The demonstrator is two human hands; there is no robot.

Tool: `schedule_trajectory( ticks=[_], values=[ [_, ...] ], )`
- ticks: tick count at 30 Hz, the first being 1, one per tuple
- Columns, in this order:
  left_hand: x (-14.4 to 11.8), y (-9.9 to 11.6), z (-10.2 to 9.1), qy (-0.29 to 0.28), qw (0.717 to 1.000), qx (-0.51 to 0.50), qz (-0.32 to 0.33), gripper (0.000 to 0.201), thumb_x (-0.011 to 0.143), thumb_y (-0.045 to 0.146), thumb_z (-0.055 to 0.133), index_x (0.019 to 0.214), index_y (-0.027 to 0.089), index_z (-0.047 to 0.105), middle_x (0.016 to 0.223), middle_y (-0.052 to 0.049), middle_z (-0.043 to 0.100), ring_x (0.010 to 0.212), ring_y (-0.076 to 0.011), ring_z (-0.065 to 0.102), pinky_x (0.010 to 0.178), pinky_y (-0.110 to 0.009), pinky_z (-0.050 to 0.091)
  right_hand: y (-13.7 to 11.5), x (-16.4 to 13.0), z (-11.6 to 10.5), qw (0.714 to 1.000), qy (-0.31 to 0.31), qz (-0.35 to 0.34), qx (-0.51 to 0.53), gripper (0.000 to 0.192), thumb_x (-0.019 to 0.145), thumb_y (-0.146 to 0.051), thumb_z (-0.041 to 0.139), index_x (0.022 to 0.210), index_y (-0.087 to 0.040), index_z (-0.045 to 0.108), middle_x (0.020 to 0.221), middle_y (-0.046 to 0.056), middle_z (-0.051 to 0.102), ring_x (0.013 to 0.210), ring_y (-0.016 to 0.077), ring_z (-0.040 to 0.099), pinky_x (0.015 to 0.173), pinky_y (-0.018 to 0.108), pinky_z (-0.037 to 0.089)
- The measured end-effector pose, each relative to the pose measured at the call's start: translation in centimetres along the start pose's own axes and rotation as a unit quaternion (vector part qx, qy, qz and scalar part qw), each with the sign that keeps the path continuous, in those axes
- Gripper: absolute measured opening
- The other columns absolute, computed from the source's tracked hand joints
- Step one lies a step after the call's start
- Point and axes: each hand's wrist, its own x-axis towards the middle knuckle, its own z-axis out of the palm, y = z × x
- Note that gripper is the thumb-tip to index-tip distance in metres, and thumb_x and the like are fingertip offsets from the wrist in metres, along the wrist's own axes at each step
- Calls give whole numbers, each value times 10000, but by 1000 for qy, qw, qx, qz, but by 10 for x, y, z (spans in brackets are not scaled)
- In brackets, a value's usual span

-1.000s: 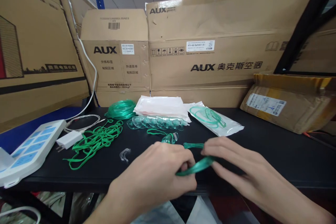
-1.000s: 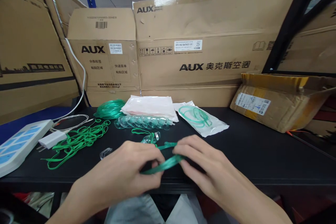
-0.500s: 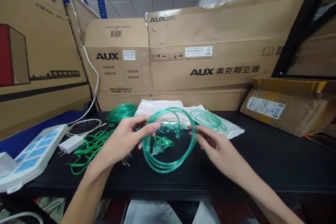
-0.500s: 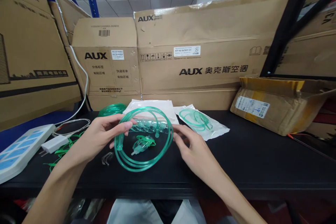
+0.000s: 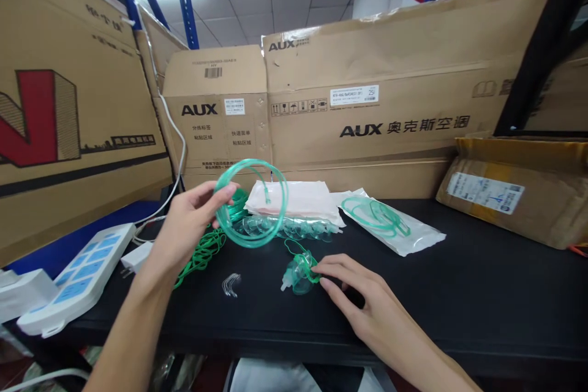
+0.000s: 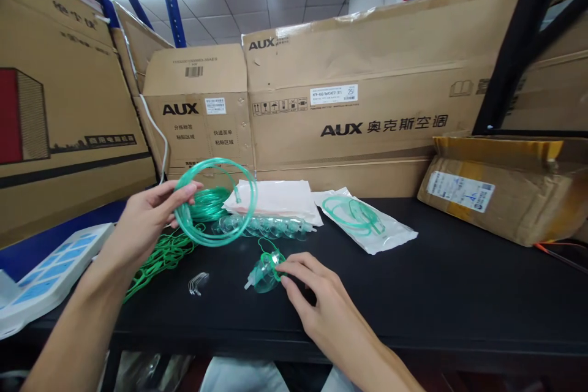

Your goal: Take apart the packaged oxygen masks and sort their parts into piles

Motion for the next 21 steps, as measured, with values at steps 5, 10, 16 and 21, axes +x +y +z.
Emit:
schedule_trajectory(
  ticks=[5, 10, 16, 21],
  values=[
    [57, -14, -39, 66, 970, 228, 44, 452, 858, 630, 658, 994, 213, 770, 818, -1, 702, 581, -127, 562, 548, -224, 439, 1, 2, 0, 1000, 17, -4, 21, 222, 1017, -264, 538, 1084, -262, 750, 1125, 50, 699, 1020, 193, 675, 889, 304, 516],
    [109, -33, -51, 94, 899, 421, 69, 509, 942, 586, 501, 1138, 187, 750, 871, -50, 753, 840, -259, 696, 771, -302, 489, 2, 2, -1, 999, 17, 4, 42, 220, 1007, -265, 549, 1062, -262, 762, 1094, 49, 712, 981, 192, 680, 855, 304, 533],
    [122, -97, -35, -97, 846, 523, 43, 381, 829, 546, 644, 993, 252, 822, 1050, -105, 802, 1053, -339, 714, 888, -343, 501, 3, 1, -1, 999, 16, 2, 43, 220, 1009, -261, 553, 1079, -266, 761, 1095, 51, 710, 998, 197, 679, 884, 316, 521],
    [122, -119, -35, -190, 819, 541, 10, 630, 899, 708, 444, 1183, 268, 794, 1193, -86, 783, 1135, -335, 699, 948, -355, 498, 3, 1, -3, 999, 17, -4, 50, 198, 1006, -244, 562, 1042, -260, 755, 1079, 49, 709, 986, 194, 678, 878, 313, 510]
  ],
)
